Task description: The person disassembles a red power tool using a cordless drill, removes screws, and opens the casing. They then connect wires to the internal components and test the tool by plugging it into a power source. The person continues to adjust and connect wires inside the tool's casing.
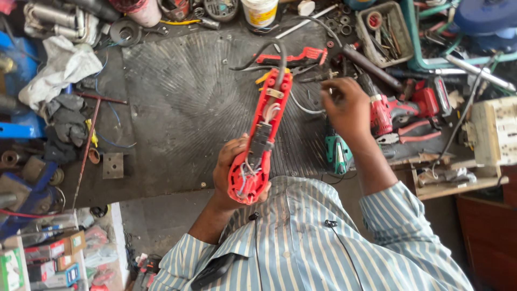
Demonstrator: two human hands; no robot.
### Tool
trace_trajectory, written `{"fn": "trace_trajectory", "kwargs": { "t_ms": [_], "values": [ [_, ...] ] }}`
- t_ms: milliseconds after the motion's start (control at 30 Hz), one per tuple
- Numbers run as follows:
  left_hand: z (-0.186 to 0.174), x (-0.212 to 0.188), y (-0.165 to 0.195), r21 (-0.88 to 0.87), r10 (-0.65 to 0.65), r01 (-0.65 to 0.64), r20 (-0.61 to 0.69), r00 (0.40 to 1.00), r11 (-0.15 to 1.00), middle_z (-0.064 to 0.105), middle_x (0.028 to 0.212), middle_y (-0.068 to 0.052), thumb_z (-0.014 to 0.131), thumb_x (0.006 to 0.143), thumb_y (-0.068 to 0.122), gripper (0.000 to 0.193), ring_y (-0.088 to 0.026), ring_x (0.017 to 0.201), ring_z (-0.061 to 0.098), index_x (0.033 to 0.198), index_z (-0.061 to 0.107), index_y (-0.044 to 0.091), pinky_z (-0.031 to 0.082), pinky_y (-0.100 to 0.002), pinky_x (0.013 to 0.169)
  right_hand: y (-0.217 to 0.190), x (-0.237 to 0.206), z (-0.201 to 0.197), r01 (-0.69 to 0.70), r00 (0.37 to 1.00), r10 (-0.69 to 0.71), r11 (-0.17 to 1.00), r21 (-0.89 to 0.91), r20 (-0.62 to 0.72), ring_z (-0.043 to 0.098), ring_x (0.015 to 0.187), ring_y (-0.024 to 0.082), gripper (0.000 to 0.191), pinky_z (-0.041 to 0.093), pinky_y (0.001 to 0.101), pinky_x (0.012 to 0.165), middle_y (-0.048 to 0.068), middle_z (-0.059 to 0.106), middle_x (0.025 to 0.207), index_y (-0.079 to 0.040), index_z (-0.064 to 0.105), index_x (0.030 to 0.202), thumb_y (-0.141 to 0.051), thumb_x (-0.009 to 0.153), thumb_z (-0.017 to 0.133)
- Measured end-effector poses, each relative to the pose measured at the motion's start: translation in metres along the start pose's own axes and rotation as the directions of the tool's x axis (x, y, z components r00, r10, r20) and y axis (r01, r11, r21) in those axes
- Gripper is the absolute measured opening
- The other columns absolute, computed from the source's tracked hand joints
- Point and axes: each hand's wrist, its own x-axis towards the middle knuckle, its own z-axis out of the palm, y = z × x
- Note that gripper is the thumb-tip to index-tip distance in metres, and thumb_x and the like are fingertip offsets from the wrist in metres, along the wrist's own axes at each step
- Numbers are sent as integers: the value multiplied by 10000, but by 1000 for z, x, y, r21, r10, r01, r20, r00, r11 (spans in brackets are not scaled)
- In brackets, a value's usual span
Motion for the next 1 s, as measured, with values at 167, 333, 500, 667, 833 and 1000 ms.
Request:
{"fn": "trace_trajectory", "kwargs": {
  "t_ms": [167,333,500,667,833,1000],
  "values": [
    [-12,-9,-13,-135,-44,49,36,998,990,579,1408,-119,874,791,293,840,-302,1319,596,1455,407,77,474,-437,1135,13,42,9,11,995,-29,982,-188,-91,687,813,268,195,543,391,755,135,690,990,-49,742,1090,-88,908,802],
    [-24,-21,-24,-103,-65,70,42,997,992,549,1417,-129,826,799,301,828,-299,1332,569,1468,404,55,449,-458,1180,9,119,17,100,987,-126,966,-240,-98,699,929,311,193,547,413,818,135,706,1031,-54,760,1099,-87,909,779],
    [-37,-33,-31,251,-130,83,178,976,965,560,1447,-135,788,747,262,715,-318,1362,539,1379,551,25,359,-497,1186,-28,163,64,407,913,-365,823,-395,182,666,975,337,168,523,451,851,110,699,1033,-88,758,1002,-99,839,720],
    [-40,-41,-35,332,-169,93,210,963,939,508,1535,-192,748,809,225,688,-355,1461,470,1428,538,9,364,-484,1231,-57,174,93,488,867,-408,575,-656,287,648,972,260,68,469,416,875,61,671,950,-140,728,861,-136,871,661],
    [-31,-38,-32,-40,-275,276,46,960,960,526,1501,-166,762,840,290,768,-282,1417,534,1484,450,13,446,-434,1201,-48,183,87,543,831,-430,493,-680,352,643,1017,258,103,436,405,941,52,665,953,-145,735,805,-163,870,657],
    [-9,-32,-23,-132,-356,350,-23,934,927,537,1514,-188,786,848,371,912,-291,1388,565,1540,327,-5,457,-438,1194,-27,196,68,581,811,-525,666,-468,259,656,878,307,138,489,437,834,114,675,905,-100,721,900,-213,946,655]
  ]
}}
